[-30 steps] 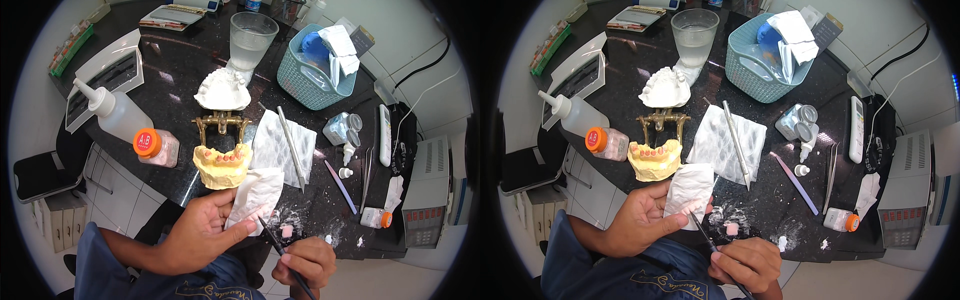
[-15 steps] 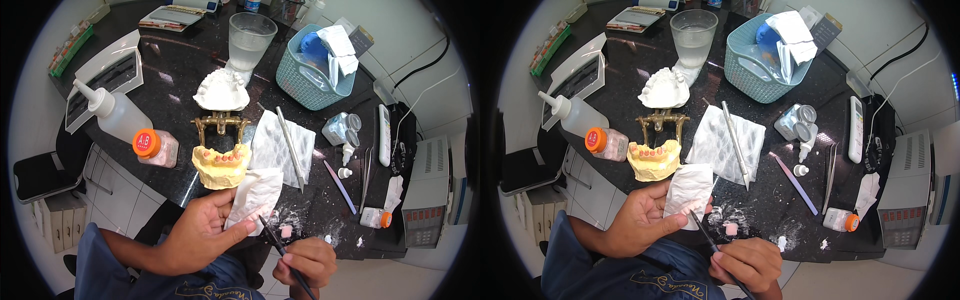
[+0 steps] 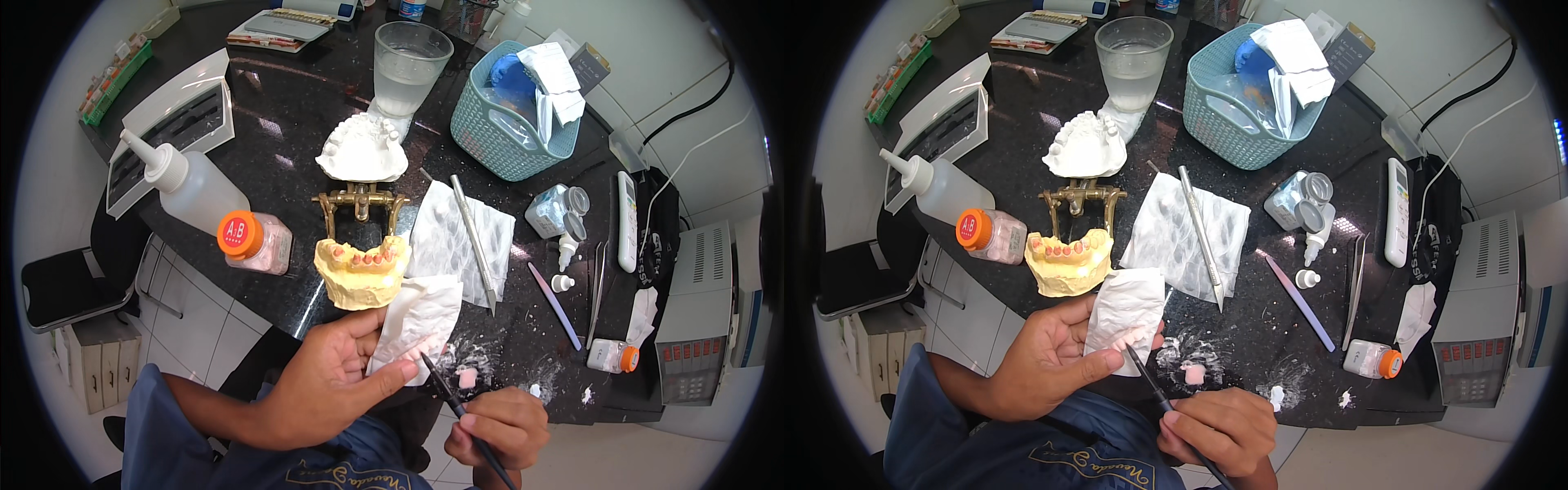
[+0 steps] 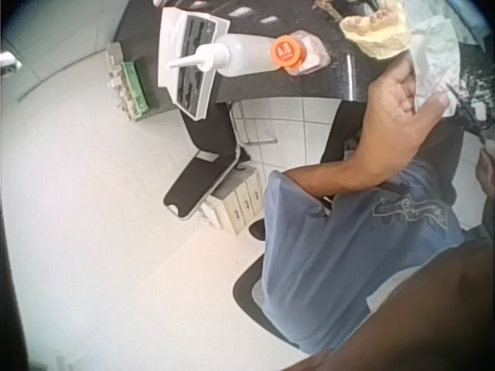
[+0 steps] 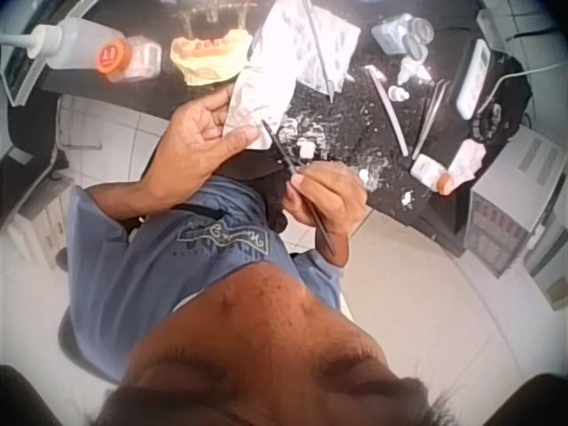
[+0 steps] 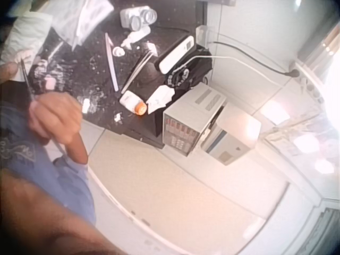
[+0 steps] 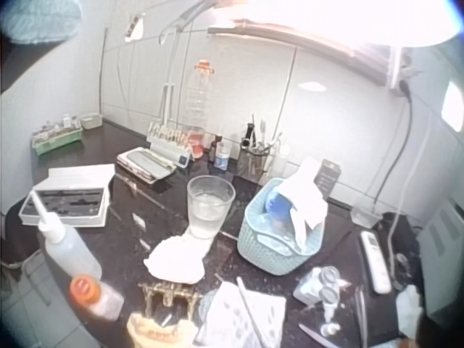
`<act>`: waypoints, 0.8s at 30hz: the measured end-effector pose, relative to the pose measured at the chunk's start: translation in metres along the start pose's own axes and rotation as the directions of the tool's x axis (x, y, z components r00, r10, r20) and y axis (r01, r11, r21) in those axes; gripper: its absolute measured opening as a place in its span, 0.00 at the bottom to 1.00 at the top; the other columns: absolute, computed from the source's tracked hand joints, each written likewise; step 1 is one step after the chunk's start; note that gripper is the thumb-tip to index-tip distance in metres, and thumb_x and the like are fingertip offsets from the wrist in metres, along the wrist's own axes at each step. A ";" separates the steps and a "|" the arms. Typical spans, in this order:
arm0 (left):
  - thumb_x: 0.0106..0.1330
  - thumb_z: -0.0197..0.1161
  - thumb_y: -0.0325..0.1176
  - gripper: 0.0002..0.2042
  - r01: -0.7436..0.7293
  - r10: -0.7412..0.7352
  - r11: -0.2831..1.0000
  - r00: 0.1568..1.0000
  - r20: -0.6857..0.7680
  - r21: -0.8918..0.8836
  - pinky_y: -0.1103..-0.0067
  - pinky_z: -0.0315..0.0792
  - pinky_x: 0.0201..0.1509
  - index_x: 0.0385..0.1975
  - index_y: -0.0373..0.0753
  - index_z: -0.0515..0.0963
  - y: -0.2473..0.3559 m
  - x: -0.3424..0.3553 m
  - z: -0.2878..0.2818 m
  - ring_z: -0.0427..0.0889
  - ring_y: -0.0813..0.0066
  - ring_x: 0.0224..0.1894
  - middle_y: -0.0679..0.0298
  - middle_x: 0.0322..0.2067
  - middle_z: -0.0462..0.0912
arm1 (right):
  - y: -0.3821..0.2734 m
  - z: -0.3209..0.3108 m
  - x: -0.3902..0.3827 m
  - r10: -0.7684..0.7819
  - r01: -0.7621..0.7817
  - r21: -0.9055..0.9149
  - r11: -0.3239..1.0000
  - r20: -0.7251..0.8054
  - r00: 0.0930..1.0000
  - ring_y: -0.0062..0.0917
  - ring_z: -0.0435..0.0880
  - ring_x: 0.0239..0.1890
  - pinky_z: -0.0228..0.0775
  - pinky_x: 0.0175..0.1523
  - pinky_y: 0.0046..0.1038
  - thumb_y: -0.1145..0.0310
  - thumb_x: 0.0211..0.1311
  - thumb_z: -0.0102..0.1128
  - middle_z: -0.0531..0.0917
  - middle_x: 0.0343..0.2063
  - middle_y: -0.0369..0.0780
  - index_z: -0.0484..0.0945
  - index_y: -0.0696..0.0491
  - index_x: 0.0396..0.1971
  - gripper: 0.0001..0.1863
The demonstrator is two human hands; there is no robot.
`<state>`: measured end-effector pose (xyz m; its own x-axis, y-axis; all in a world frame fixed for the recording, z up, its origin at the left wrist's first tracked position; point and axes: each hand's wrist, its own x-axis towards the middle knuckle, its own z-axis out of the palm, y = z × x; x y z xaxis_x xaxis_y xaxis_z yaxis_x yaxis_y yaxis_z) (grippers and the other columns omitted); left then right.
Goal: The person applies a pink material to the base of a dental bridge using a brush, dipping the tool into liquid and powder containers and dabbing it on a paper towel.
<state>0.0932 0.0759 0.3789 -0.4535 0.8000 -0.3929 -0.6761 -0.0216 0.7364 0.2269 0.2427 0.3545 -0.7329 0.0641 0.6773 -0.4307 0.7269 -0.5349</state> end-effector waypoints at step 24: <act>0.67 0.53 0.19 0.24 -0.004 0.004 1.000 1.000 -0.007 0.024 0.76 0.66 0.66 0.64 0.25 0.58 0.000 0.000 0.000 0.73 0.69 0.60 0.50 0.57 0.74 | 0.001 -0.003 -0.004 0.058 -0.054 0.066 0.996 -0.060 0.997 0.24 0.79 0.18 0.70 0.21 0.20 0.75 0.45 0.67 0.78 0.20 0.39 0.76 0.57 0.30 0.11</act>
<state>0.0930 0.0758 0.3787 -0.4605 0.7957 -0.3935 -0.6599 -0.0104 0.7513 0.2302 0.2452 0.3526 -0.7236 0.1468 0.6744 -0.4247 0.6755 -0.6028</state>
